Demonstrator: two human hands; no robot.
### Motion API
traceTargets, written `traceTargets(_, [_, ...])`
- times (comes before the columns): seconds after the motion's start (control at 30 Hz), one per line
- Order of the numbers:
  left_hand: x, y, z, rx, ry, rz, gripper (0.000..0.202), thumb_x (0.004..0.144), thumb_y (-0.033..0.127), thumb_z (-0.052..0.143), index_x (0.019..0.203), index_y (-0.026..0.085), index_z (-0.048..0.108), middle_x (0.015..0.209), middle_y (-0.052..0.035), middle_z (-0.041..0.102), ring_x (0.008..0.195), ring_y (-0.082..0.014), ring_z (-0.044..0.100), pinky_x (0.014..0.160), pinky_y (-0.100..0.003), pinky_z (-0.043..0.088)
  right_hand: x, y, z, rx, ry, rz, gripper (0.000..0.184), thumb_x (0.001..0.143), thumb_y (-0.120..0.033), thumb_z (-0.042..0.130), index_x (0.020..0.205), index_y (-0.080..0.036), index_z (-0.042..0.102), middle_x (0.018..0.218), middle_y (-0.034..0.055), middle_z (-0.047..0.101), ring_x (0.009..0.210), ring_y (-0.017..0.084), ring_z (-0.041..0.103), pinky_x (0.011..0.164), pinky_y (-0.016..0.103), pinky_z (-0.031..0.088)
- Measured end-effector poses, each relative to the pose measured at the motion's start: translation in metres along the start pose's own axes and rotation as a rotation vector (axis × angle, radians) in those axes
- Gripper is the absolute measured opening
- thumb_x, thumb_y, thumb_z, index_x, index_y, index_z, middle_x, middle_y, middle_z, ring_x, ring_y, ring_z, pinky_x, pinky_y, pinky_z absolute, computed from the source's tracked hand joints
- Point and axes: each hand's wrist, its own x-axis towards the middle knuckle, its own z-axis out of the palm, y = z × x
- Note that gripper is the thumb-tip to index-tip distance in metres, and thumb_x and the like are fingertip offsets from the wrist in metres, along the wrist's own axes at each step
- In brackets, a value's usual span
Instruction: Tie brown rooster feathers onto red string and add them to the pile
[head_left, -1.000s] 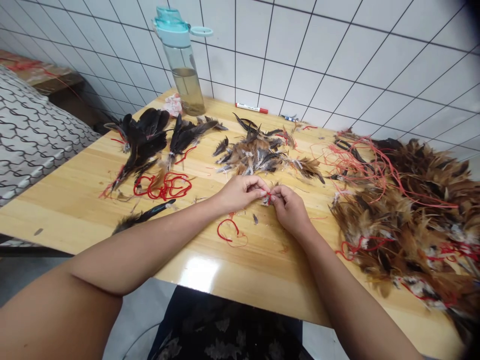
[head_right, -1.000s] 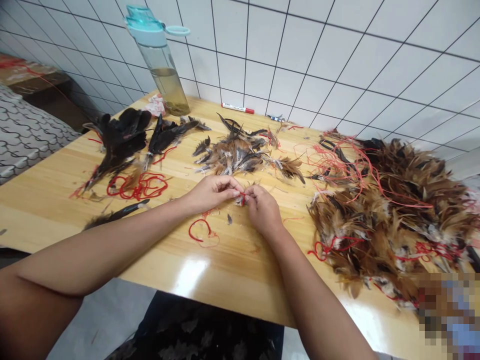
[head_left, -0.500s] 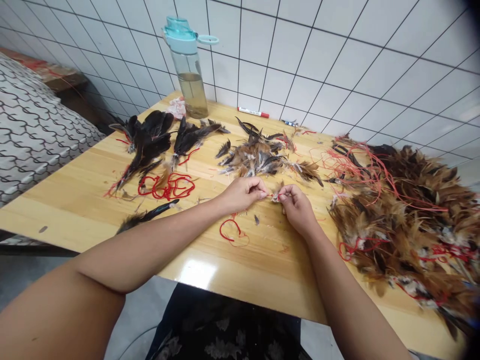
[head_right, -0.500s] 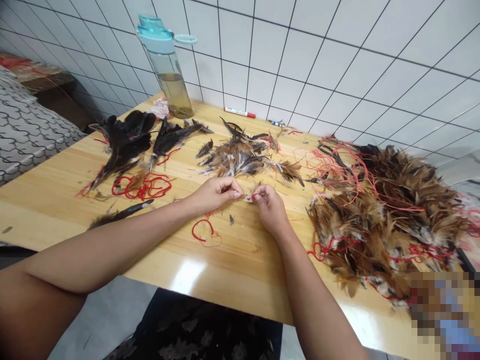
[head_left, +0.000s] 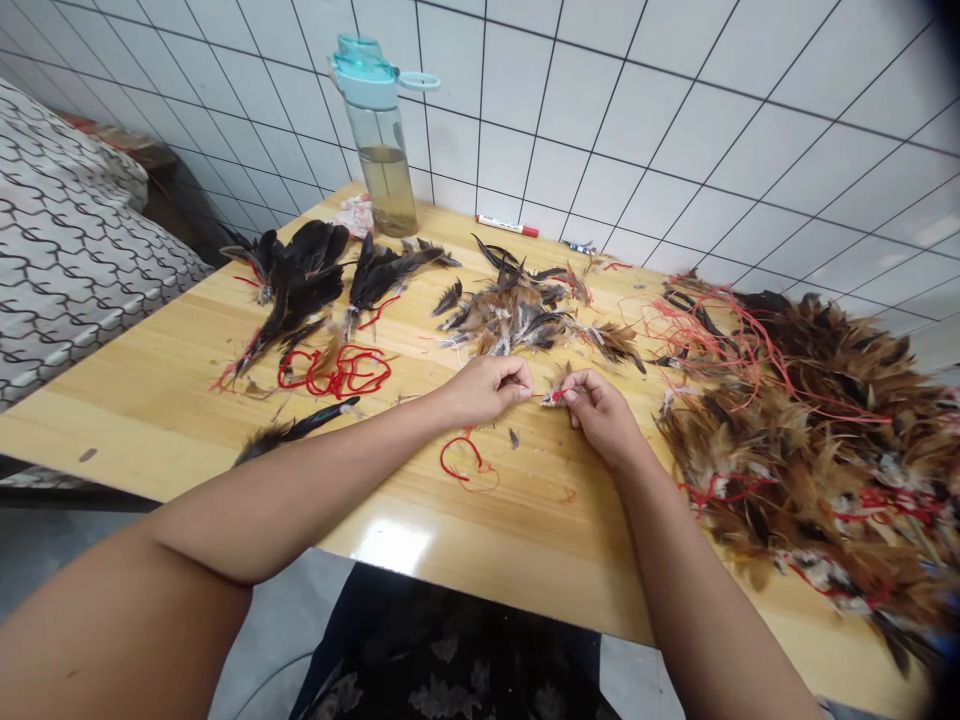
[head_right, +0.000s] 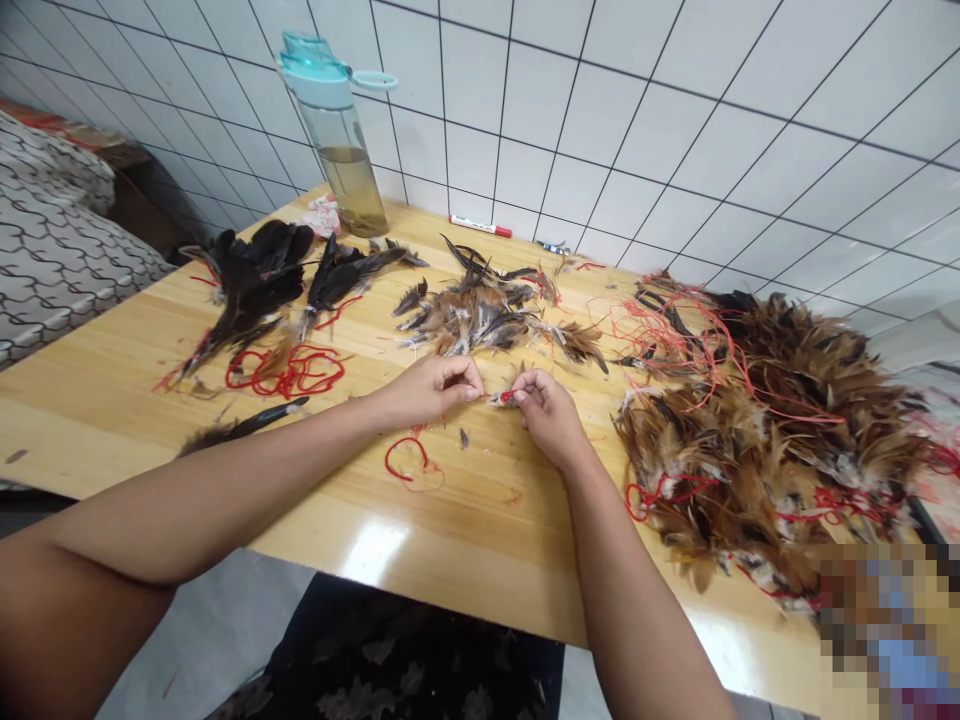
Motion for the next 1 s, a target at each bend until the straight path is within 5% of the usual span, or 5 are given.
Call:
traceTargets(0.47, [-0.001,0.005,0.0,-0.103,0.007,-0.035,0.013,0.082,0.022,0.052,0.082,0.014,0.061,0.073,-0.0001,0.06,0.068,-0.0111,0.052,0.067,-0.023,0.041,-0.004,-0.003,0.005,-0.38,-0.028,-0.119,0.013,0.078,-0.025,0.063,0.088,-0.019,0.067,0.074,0.0009,0.065,0.059,0.012,0.051,0.059,0.025,0.041])
traceTargets(0.67, [-0.001,0.005,0.001,-0.136,-0.005,-0.03,0.011,0.081,0.021,0.052,0.08,0.014,0.06,0.073,-0.0004,0.062,0.069,-0.0109,0.054,0.067,-0.023,0.042,-0.006,-0.001,0.01,-0.638,-0.038,-0.253,0.01,0.085,-0.018,0.058,0.083,-0.021,0.067,0.087,0.0036,0.066,0.082,0.016,0.059,0.075,0.028,0.043])
traceTargets(1.0, [-0.001,0.003,0.003,-0.153,0.004,-0.006,0.009,0.081,0.022,0.056,0.076,0.015,0.058,0.083,-0.0035,0.067,0.08,-0.014,0.06,0.078,-0.027,0.047,-0.012,-0.016,0.012,-1.197,-0.054,-0.057,0.026,0.096,-0.026,0.036,0.099,-0.025,0.061,0.106,0.0061,0.061,0.077,0.017,0.057,0.054,0.027,0.029])
